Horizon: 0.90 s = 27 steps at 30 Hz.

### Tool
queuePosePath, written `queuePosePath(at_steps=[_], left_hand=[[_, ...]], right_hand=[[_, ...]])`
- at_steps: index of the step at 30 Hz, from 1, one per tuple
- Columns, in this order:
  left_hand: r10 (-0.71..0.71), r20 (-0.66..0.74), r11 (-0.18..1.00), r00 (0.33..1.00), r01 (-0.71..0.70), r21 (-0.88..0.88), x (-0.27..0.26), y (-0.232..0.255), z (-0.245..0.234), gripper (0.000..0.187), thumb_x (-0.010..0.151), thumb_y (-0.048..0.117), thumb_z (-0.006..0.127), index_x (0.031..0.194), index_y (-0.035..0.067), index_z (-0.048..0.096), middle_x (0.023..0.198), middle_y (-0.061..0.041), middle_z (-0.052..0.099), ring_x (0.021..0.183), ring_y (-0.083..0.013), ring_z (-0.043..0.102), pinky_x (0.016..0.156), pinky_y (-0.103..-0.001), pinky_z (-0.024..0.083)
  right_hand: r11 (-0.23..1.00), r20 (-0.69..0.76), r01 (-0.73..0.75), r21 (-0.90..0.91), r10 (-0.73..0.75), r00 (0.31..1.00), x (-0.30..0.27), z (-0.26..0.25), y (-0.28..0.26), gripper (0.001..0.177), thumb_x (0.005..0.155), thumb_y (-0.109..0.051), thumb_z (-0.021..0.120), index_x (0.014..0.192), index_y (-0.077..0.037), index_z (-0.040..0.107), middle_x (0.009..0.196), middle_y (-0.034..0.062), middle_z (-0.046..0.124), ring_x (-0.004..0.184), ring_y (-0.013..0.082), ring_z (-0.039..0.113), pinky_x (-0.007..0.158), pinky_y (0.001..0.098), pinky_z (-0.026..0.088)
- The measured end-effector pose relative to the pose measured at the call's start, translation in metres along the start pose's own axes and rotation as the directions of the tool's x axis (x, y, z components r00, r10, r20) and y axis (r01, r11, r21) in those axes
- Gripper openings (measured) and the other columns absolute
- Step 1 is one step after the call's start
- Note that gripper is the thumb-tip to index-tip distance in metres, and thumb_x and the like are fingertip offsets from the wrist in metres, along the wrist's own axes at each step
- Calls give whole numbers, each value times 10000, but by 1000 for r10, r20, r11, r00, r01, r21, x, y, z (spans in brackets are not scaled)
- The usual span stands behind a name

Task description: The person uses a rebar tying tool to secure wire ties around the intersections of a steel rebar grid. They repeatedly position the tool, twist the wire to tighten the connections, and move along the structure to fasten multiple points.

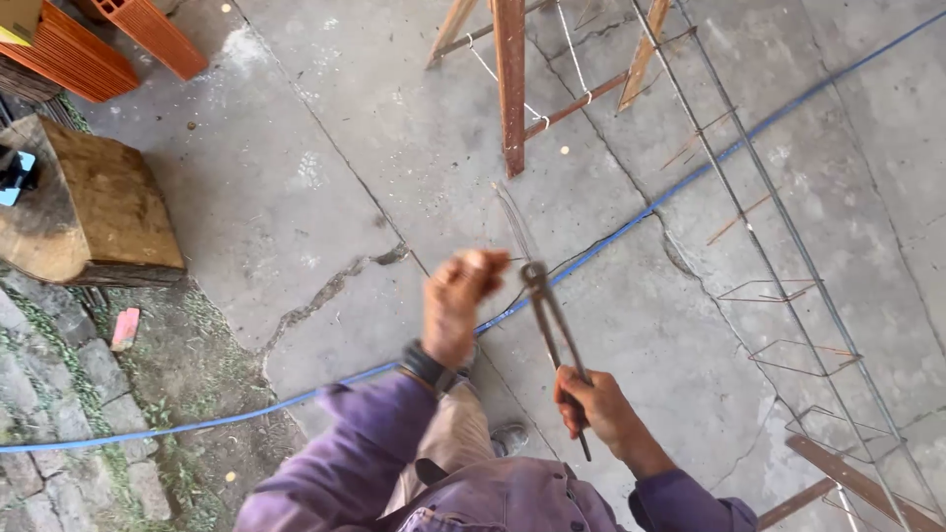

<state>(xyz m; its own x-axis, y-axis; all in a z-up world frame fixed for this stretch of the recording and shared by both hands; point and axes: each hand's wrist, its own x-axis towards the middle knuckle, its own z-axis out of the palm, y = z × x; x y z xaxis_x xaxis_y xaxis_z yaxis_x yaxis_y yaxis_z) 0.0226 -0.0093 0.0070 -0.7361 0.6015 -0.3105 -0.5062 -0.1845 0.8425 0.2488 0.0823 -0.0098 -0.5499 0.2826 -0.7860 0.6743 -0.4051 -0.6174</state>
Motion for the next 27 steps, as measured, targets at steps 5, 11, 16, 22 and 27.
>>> queuePosePath(at_steps=[5, 11, 16, 22, 27], left_hand=[[142, 40, 981, 989, -136, -140, 14, -57, -8, 223, 979, 239, 650, 1078, 58, 734, 1163, -129, 734, 949, -198, 715, 829, -339, 607], [-56, -158, 996, 986, 66, 59, 40, -30, -42, 244, 980, 237, 607, 931, 36, 738, 896, -106, 761, 752, -192, 721, 705, -282, 582], [-134, 193, 764, 972, -23, 645, 43, -3, -46, 221, 890, 216, 569, 693, 123, 601, 682, 28, 573, 620, -80, 494, 608, -274, 425], [-133, -26, 990, 991, 131, -54, 45, -14, -57, 275, 952, 307, 644, 937, 40, 706, 965, -143, 753, 788, -201, 727, 739, -319, 605], [-253, -142, 966, 957, 243, -84, 37, -19, -84, 239, 977, 261, 617, 975, 31, 684, 968, -138, 740, 800, -213, 732, 714, -289, 602]], right_hand=[[957, -47, -124, 262, 141, 989, 13, 25, -5, 402, 969, -355, 589, 778, -2, 576, 526, 90, 471, 391, 205, 473, 368, 361, 452], [810, -245, -93, -579, -64, 967, 17, 11, 10, 445, 946, -521, 526, 717, -142, 570, 576, -9, 510, 561, 155, 468, 579, 365, 392], [549, -200, -236, -802, 126, 972, 13, -3, -22, 421, 980, -551, 452, 906, -154, 573, 684, 125, 617, 722, 312, 612, 730, 407, 460], [983, 8, -180, -36, 181, 984, 20, -9, 1, 413, 969, -371, 571, 772, -10, 613, 563, 75, 515, 459, 196, 469, 453, 354, 464], [931, -80, -226, 287, 259, 963, 30, 11, 14, 435, 1007, -380, 533, 801, 1, 568, 560, 103, 456, 457, 240, 455, 466, 371, 439]])
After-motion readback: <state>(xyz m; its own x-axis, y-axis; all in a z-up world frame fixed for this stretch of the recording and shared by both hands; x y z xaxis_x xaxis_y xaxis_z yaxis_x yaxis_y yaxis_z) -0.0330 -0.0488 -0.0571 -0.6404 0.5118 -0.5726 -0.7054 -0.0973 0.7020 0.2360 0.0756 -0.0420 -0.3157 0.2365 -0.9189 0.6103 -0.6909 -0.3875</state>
